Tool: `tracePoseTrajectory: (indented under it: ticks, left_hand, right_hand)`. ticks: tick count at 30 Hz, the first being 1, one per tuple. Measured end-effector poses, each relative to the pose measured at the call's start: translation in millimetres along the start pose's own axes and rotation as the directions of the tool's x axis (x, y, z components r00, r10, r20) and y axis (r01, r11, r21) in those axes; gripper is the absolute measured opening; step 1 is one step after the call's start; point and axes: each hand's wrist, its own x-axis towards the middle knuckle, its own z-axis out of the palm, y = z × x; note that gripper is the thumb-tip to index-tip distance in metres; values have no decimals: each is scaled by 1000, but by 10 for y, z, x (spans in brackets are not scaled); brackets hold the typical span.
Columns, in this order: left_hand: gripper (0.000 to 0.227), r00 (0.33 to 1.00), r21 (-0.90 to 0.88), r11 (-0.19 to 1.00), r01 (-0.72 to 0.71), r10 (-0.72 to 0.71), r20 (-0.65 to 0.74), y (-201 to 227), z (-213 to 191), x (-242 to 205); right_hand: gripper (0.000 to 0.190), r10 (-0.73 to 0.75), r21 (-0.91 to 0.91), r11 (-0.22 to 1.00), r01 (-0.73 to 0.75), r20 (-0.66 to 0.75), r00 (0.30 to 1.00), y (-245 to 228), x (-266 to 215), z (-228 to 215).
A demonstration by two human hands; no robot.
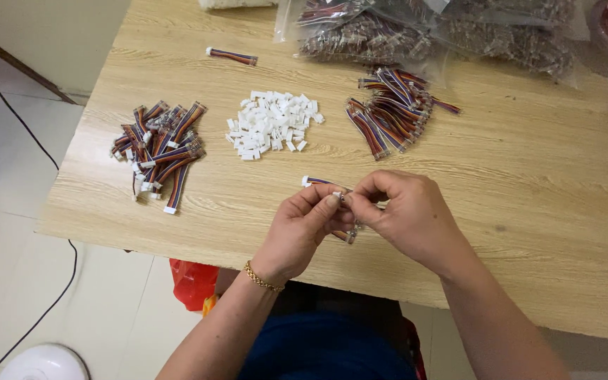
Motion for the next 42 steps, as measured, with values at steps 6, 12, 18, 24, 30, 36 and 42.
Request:
tracePoseTrajectory:
  ticks: [6, 12, 18, 24, 30, 36, 42]
  left_hand:
    - [18, 1000, 22, 1000, -14, 14, 21, 108, 112, -70]
    - [18, 998, 36, 998, -48, 46, 38, 171, 157, -132]
    - [18, 995, 29, 997, -75, 73, 65, 201, 196, -126]
    - [19, 993, 80, 992, -102, 97, 62, 240, 208, -187]
    - [19, 990, 173, 975, -138, 134, 35, 341, 209, -222]
    - [19, 991, 211, 968, -134, 133, 20, 367, 165, -223]
    - [20, 992, 176, 976, -128, 127, 15, 387, 175, -227]
  right_hand:
    - [7, 53, 5, 999, -53, 9, 999, -123, -38, -74]
    - [8, 11, 10, 1000, -11, 9, 1000, -230, -90, -117]
    - [10, 16, 37, 999, -19, 81, 997, -322, -168, -201]
    - [8, 37, -24, 999, -35, 117, 992, -341, -180, -222]
    - [9, 41, -195, 980, -26, 76, 996, -429, -193, -219]
    - [10, 66, -129, 990, -54, 89, 994, -342, -143, -106]
    - [7, 167, 28, 985, -169, 55, 984, -341, -172, -102]
